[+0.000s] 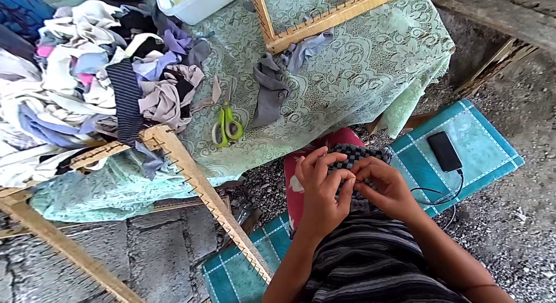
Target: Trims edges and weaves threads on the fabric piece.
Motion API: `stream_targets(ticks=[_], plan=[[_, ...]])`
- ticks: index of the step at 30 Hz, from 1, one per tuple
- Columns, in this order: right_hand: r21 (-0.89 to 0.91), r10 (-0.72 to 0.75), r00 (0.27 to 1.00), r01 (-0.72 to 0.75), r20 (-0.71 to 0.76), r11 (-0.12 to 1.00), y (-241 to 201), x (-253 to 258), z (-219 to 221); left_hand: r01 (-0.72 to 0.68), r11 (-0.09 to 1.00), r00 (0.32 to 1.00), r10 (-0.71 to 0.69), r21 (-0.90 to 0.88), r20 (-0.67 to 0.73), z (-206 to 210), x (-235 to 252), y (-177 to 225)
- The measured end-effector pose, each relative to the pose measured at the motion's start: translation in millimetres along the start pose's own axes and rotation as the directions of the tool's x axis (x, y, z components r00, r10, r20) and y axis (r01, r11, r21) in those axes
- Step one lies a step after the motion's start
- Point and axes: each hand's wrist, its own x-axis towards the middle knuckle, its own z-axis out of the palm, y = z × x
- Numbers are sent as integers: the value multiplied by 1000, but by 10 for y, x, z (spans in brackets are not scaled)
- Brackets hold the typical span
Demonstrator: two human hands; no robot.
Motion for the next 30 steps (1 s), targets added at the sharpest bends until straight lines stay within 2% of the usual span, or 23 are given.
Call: stream_targets(ticks=[7, 15, 21, 26, 30], plan=[[118, 42, 997, -35, -63, 992, -32, 28, 42, -9, 1000, 1000, 9, 11, -13, 58, -68, 6], [114, 15, 994, -3, -105, 993, 5, 9, 83, 47, 986, 984, -74, -163, -161, 79, -57, 24], [166, -11, 990, 34, -138, 986, 13, 8, 85, 79, 982, 983, -105, -174, -149, 65, -62, 25], [316, 98, 983, -44, -156, 948, 26, 5, 84, 96, 974, 973, -136, -205, -188, 126, -93, 33], [417, 193, 962, -98, -193, 904, 31, -1, 109, 68, 984, 975, -101, -163, -198, 191, -124, 65]])
